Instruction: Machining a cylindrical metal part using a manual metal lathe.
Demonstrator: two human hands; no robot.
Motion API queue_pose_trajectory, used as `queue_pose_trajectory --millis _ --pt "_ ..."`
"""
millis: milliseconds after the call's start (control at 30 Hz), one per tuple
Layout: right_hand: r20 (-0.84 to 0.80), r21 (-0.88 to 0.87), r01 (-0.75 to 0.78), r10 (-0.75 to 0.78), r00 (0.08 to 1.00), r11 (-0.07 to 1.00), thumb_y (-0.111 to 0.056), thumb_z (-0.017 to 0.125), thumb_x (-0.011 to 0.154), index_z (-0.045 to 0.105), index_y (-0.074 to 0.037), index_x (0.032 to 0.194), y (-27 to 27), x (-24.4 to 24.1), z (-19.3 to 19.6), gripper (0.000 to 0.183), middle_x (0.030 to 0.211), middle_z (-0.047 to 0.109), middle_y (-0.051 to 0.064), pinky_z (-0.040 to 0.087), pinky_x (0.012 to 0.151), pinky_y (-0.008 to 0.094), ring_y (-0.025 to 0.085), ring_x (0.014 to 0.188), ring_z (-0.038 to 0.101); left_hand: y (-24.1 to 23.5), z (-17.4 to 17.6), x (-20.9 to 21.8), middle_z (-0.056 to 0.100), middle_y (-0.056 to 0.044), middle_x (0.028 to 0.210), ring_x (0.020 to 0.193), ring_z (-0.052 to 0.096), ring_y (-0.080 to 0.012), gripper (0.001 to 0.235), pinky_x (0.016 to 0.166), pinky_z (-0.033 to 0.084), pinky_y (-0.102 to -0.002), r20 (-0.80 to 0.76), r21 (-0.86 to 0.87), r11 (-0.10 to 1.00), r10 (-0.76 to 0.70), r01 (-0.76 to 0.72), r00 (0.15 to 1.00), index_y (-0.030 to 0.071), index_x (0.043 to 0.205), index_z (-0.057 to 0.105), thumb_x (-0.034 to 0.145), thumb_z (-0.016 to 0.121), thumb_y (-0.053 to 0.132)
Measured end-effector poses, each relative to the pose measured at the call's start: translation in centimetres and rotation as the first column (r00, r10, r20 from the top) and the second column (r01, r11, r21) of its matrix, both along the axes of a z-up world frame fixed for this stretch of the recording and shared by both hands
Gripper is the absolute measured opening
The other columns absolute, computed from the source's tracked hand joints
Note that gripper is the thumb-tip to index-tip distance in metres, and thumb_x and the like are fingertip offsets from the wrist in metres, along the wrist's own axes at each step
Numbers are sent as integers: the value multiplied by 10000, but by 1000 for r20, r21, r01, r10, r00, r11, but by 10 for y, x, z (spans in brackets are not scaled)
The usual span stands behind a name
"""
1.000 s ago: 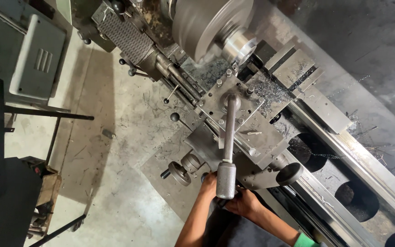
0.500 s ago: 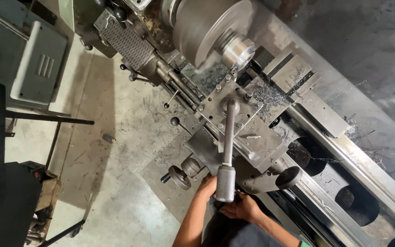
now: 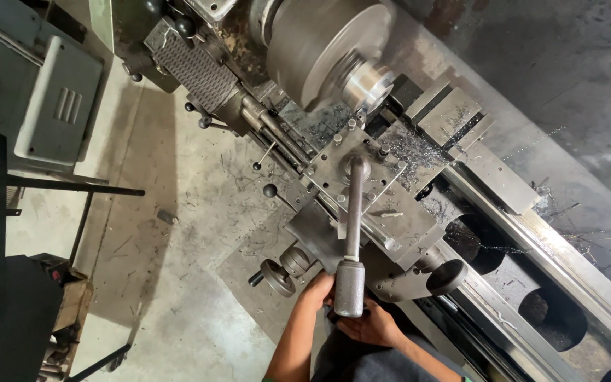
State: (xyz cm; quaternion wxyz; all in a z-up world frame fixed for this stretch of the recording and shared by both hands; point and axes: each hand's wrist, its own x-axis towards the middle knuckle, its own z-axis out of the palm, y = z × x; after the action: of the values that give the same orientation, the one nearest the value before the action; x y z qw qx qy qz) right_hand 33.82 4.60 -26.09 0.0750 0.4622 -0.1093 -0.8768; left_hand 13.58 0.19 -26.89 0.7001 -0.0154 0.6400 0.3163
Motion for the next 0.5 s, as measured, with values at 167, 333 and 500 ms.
queue_pose_trajectory --millis 167,333,500 --pt "-31 34 -41 42 999 999 -476 407 1015 654 -99 1283 -3 -5 1 525 1142 718 106 542 989 470 281 1031 676 -2 -15 -1 571 -20 593 428 494 -148 497 372 334 -307 10 28 999 39 -39 999 133 896 661 1002 456 574" --pt "-59 63 -97 101 993 993 -580 379 987 666 -103 1247 -1 -7 10 614 1014 722 120 565 943 460 276 912 694 -3 -27 -3 529 -11 574 418 466 -146 529 372 326 -294 70 -17 1000 24 -23 997 152 854 625 1013 425 615" --pt "-41 69 -92 95 995 993 -572 385 1006 658 -94 1237 1 -10 24 597 1013 707 116 564 974 475 275 934 692 -3 -36 -4 535 1 588 437 481 -138 521 381 349 -284 60 -53 999 7 -4 998 144 880 623 1021 390 587"
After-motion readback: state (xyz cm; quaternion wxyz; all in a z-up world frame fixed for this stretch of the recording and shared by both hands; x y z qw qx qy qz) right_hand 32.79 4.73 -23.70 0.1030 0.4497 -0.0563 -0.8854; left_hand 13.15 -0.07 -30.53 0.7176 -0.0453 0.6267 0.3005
